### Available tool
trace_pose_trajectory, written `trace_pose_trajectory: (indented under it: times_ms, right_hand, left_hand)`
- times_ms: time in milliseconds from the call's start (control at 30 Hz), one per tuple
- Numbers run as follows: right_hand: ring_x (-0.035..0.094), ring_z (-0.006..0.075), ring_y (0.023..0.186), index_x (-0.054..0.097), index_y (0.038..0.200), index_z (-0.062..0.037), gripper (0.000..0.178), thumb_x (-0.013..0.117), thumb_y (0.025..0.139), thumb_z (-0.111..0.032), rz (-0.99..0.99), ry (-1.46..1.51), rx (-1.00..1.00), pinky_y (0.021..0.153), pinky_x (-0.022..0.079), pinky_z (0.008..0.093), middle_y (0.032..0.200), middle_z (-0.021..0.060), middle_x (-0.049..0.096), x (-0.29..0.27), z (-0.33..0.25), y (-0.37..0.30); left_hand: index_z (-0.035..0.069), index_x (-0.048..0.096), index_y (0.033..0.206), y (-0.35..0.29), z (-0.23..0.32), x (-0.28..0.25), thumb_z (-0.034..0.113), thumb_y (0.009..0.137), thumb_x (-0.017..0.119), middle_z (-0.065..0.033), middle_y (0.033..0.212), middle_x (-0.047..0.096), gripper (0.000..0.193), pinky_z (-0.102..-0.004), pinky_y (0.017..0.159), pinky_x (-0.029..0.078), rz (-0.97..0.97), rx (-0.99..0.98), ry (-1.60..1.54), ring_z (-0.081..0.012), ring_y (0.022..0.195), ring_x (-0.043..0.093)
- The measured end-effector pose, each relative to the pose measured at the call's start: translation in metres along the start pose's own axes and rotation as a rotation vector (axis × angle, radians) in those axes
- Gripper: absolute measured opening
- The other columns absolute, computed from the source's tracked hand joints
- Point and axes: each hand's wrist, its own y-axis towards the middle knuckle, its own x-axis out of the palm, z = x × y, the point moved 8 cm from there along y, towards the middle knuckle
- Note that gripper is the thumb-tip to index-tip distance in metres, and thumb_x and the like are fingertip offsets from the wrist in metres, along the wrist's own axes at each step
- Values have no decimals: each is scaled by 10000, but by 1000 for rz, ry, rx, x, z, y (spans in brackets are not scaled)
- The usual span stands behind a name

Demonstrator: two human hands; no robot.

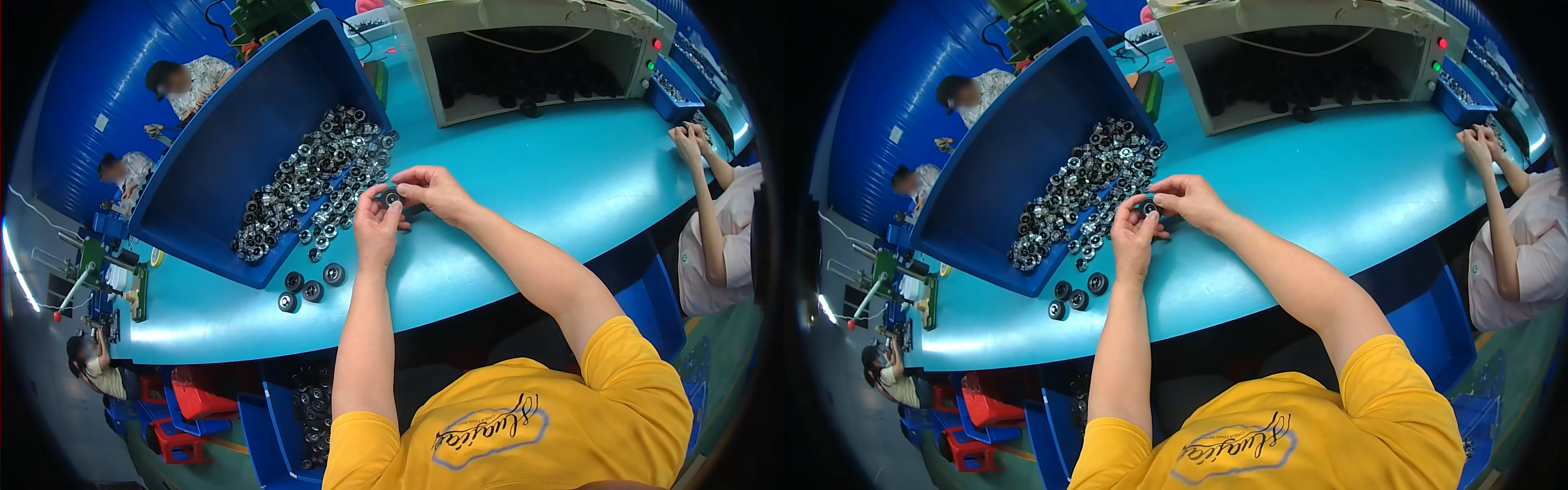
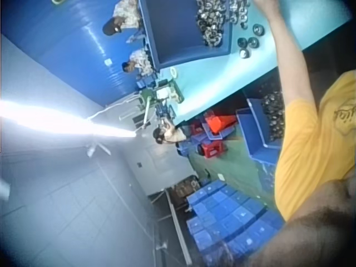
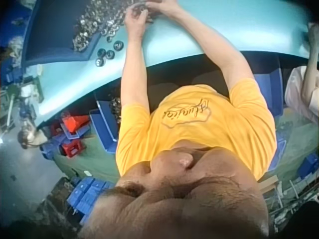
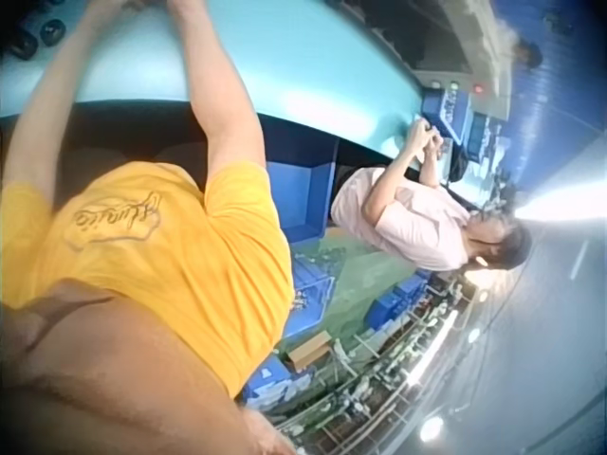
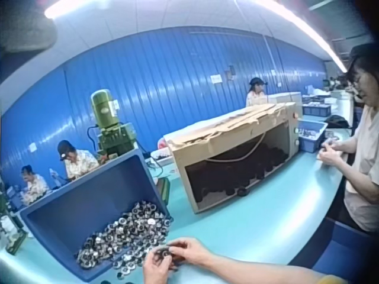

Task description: Manually assemble small circular plastic and metal parts at a factory workstation.

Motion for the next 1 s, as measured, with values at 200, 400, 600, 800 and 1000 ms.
trace_pose_trajectory:
  times_ms: [200,400,600,800,1000]
  right_hand:
    - [685,143,883,691,1136,3,217,665,949,-104,-62,-54,-7,805,576,310,990,84,717,4,2,1]
    - [681,144,897,689,1131,3,216,664,951,-115,-47,7,8,811,581,310,1000,84,712,2,-4,-1]
    - [657,127,883,684,1175,-20,257,679,944,-132,-109,-20,-9,833,570,305,1051,60,684,-3,-12,0]
    - [634,107,821,681,1208,-26,328,735,897,-115,-161,-89,0,787,556,271,912,5,665,6,-8,0]
    - [669,119,800,675,1153,-1,301,757,887,-115,-135,-56,30,719,579,259,965,65,709,-4,-3,4]
  left_hand:
    - [7,547,1217,2,-5,-10,20,931,656,-76,993,653,306,-256,620,584,47,-22,2,-106,772,640]
    - [5,536,1286,-1,7,9,22,929,672,-71,1029,663,382,-245,635,587,-49,70,-37,-126,881,672]
    - [-12,557,1285,2,-2,2,182,974,667,-54,977,648,382,-252,601,579,-25,-15,-1,-103,769,629]
    - [-14,611,1144,2,-16,-13,393,1066,474,-70,873,634,437,-270,554,563,17,-129,5,-104,651,587]
    - [-20,598,1249,1,-3,-2,240,1040,560,-66,882,642,336,-269,559,558,-9,-13,-31,-95,674,595]
